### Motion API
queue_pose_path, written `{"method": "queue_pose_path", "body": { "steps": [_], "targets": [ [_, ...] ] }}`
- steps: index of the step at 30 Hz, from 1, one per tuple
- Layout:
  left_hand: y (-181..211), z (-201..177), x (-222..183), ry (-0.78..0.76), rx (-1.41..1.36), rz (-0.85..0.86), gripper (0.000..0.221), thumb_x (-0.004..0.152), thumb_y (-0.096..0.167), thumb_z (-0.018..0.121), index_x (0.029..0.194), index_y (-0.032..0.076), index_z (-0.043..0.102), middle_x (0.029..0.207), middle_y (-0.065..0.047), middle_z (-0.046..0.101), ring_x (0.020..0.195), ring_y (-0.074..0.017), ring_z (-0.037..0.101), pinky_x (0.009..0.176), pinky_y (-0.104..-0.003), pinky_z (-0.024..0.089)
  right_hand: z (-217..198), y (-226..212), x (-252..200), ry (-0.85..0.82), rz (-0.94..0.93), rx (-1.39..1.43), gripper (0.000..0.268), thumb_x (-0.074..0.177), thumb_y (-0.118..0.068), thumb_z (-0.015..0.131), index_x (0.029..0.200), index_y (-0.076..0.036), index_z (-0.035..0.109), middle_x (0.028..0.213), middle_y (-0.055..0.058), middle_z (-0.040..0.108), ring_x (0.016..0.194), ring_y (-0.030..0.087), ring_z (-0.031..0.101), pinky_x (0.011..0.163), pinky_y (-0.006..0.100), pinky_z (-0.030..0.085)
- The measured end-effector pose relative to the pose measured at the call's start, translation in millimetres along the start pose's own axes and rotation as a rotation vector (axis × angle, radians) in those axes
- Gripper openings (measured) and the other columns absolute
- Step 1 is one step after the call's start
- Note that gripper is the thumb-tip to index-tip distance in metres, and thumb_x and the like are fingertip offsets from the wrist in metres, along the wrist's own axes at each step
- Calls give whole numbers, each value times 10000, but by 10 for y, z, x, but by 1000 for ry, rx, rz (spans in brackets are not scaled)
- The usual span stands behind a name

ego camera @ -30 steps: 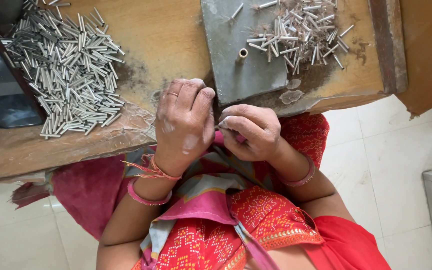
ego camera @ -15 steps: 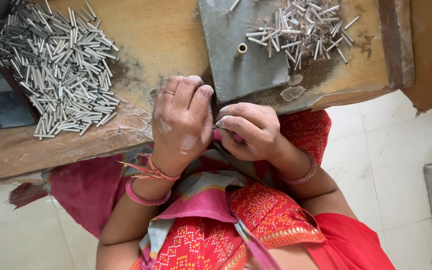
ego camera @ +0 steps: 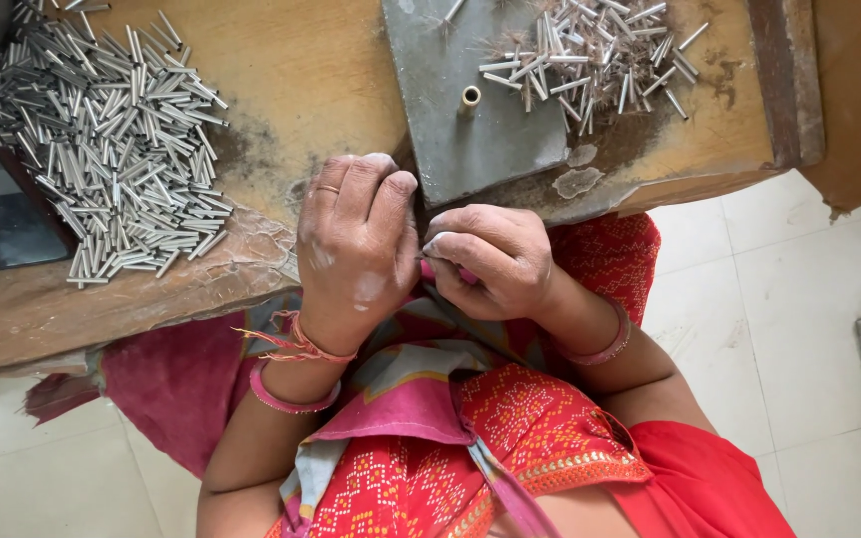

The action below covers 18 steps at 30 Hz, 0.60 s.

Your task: The recorder is assembling small metal pins and tubes on a manufacturing workbench.

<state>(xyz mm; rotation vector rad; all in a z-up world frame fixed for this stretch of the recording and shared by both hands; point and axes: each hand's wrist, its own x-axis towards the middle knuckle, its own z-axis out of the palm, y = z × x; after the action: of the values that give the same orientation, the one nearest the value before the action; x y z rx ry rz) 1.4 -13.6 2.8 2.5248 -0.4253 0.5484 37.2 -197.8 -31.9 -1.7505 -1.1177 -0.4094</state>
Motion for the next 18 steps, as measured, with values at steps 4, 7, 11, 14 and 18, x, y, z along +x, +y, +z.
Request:
{"method": "queue_pose_path", "body": {
  "steps": [4, 7, 11, 14, 18],
  "targets": [
    [4, -1, -4, 23, 7, 12, 280, 858, 7, 692, 1131, 1, 625, 1169, -157, 590, 1113, -360, 586, 988, -480, 486, 5, -7, -10, 1, 8, -12, 171, 815, 46, 753, 943, 14, 644, 947, 156, 679, 780, 291, 712, 665, 370, 591],
    [9, -9, 3, 17, 4, 9, 272, 863, 11, 695, 1126, 2, 625, 1163, -158, 590, 1106, -361, 585, 984, -476, 488, 3, -10, -2, 4, -1, -11, 174, 819, 47, 752, 949, 11, 643, 949, 152, 677, 790, 293, 714, 676, 373, 595],
    [7, -4, 5, 26, -6, 6, 268, 854, 1, 693, 1113, 3, 623, 1149, -157, 589, 1097, -361, 586, 979, -480, 488, -2, -13, 6, 4, -2, -10, 181, 813, 49, 753, 952, 13, 644, 945, 155, 678, 782, 291, 711, 666, 369, 590],
    [-2, 10, -13, 47, -25, 1, 265, 859, -9, 694, 1113, 3, 620, 1146, -159, 586, 1094, -362, 583, 985, -481, 491, -5, -23, 1, 11, 5, 2, 184, 815, 53, 748, 959, 14, 640, 951, 154, 677, 793, 291, 716, 682, 364, 595],
    [-5, 11, -52, 105, -116, -63, 183, 952, 2, 708, 1116, 27, 631, 1162, -129, 613, 1113, -329, 606, 989, -443, 502, -15, -61, -15, 47, 95, 60, 169, 826, 81, 727, 957, 14, 643, 949, 155, 686, 765, 259, 710, 681, 334, 590]
  ]
}}
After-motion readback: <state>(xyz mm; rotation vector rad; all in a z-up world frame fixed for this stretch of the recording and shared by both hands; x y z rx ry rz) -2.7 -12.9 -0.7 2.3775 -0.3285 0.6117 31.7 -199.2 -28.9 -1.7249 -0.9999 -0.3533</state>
